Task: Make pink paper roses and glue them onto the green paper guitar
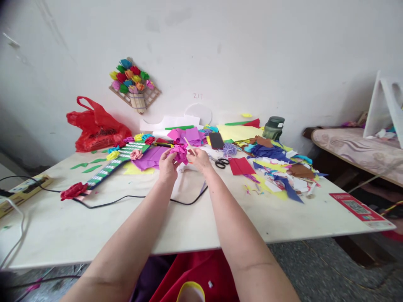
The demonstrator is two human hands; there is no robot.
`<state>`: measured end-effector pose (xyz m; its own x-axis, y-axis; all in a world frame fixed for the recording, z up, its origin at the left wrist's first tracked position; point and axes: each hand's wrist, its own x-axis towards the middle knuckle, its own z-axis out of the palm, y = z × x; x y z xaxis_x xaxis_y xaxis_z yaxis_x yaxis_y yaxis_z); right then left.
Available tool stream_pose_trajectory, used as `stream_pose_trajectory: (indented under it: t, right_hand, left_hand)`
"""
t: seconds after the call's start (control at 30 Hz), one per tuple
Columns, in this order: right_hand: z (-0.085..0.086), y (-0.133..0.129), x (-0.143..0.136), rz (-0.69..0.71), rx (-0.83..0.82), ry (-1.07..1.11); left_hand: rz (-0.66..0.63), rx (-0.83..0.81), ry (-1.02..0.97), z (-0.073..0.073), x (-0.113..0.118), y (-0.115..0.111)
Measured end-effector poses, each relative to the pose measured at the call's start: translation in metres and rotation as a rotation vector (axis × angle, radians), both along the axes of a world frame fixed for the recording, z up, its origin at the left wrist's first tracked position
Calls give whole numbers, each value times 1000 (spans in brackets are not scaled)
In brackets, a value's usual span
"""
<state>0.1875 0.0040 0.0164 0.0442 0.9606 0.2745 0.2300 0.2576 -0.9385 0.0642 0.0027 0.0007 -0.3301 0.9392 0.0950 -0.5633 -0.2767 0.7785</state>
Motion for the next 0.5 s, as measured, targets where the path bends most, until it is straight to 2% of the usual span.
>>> stream_pose_trajectory:
  t: [0.27, 0.5]
  right_hand:
    - [2, -4, 0, 40, 22, 51]
    - [-4, 4, 0, -30, 74, 10]
  left_hand:
    - [-45, -50, -11, 5, 3, -7]
    - [-110, -108, 90, 6, 4, -11]
